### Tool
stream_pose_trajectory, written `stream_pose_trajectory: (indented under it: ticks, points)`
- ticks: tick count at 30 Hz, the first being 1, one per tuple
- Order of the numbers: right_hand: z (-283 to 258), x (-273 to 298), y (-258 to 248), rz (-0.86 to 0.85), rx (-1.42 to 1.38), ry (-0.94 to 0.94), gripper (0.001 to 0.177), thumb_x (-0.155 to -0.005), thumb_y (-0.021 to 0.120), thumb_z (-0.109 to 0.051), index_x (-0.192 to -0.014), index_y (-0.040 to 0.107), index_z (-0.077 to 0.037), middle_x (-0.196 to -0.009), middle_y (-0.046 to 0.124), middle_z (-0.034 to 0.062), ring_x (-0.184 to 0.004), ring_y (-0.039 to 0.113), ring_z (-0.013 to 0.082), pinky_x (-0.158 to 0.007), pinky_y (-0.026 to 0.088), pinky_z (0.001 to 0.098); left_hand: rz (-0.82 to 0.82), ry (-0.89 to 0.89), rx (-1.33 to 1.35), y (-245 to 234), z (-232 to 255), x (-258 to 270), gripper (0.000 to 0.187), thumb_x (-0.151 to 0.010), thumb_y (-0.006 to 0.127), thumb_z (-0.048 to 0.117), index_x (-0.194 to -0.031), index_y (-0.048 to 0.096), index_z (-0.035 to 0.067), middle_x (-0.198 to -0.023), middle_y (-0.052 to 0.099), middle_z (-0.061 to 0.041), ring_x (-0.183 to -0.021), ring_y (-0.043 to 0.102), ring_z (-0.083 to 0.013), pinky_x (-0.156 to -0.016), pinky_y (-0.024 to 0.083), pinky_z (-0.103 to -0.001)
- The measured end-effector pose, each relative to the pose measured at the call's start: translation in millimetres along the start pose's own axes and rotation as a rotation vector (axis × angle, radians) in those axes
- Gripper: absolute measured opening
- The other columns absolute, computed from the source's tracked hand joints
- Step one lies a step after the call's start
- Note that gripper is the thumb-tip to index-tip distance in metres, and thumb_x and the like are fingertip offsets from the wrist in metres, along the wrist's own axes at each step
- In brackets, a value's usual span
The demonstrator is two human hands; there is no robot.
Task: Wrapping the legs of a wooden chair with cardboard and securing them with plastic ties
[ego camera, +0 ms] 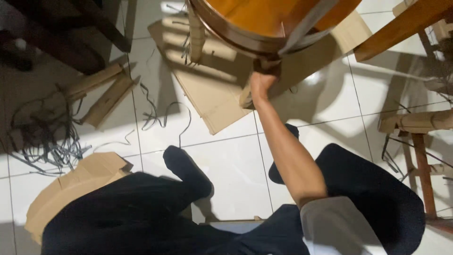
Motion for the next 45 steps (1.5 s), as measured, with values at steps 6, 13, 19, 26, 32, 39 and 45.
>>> stream_pose_trajectory:
  ticks: [6,13,19,26,32,39,45]
  points:
    - [-139,7,-2,-0.249,0.012,-0.263,0.045,-0.089,0.079,-0.011,-0.128,0.062,0.003,-0.124,0.067,0.019,-0.113,0.06,0.0308,-0.1,0.051,0.0425,-0.103,0.013,0.071,233,-179,-236,0.052,-0.092,0.069,0.023,-0.14,0.053,0.012,-0.135,0.054,-0.012,-0.125,0.055,-0.026,-0.105,0.049,-0.039]
    - [-133,-17,-24,-0.477,0.287,-0.07,0.021,-0.087,0.084,-0.033,-0.105,0.076,-0.024,-0.095,0.076,-0.0007,-0.086,0.072,0.0107,-0.073,0.058,0.03,0.107,-0.094,-0.261,422,-304,-450,0.112,-0.08,0.076,0.06,-0.156,0.013,0.006,-0.142,0.035,-0.023,-0.134,0.037,-0.0421,-0.111,0.034,-0.054]
    - [-127,13,-24,-0.333,0.119,-0.243,0.036,-0.076,0.076,0.007,-0.111,0.077,0.002,-0.108,0.075,0.0215,-0.113,0.064,0.0252,-0.086,0.057,0.0428,-0.038,-0.093,-0.505,371,-243,-437,0.047,-0.091,0.073,0.043,-0.123,0.071,0.009,-0.112,0.063,-0.017,-0.113,0.067,-0.0396,-0.092,0.058,-0.049]
    - [36,39,-48,-0.447,1.058,-0.717,0.02,-0.06,0.082,0.003,-0.078,0.082,-0.004,-0.069,0.074,0.0114,-0.079,0.078,0.0295,-0.069,0.067,0.0423,-0.188,-0.052,-0.168,350,-293,-411,0.02,-0.098,0.068,0.031,-0.11,0.068,0.015,-0.084,0.074,-0.004,-0.082,0.077,-0.0215,-0.08,0.059,-0.042]
    - [-142,93,-74,-0.13,0.191,-0.046,0.039,-0.068,0.091,-0.018,-0.098,0.074,0.002,-0.09,0.076,0.0233,-0.09,0.075,0.0372,-0.071,0.056,0.0466,-0.176,-0.044,-0.287,315,-346,-378,0.04,-0.092,0.07,0.035,-0.127,0.068,0.016,-0.117,0.075,-0.012,-0.12,0.068,-0.0318,-0.104,0.054,-0.046]
    - [-119,104,-72,-0.295,0.167,-0.123,0.031,-0.074,0.092,-0.026,-0.092,0.077,-0.006,-0.091,0.078,0.0167,-0.088,0.075,0.027,-0.069,0.057,0.0409,-0.209,0.191,-0.207,280,-333,-381,0.066,-0.084,0.072,0.028,-0.144,0.055,0.006,-0.143,0.058,-0.02,-0.137,0.052,-0.0358,-0.117,0.039,-0.048]
    - [-188,114,-94,-0.477,0.246,-0.063,0.031,-0.074,0.091,-0.032,-0.085,0.078,-0.006,-0.085,0.077,0.0146,-0.09,0.076,0.029,-0.075,0.059,0.0433,-0.297,0.781,-0.006,254,-106,-230,0.066,-0.087,0.065,0.005,-0.147,0.041,-0.006,-0.142,0.048,-0.031,-0.135,0.047,-0.0485,-0.116,0.042,-0.051]
Point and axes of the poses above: each hand's wrist, its own x-axis away from the middle knuckle, its own y-axis out of the palm, z = x × y, the point moved 3 cm from there along -x, towards the middle knuckle
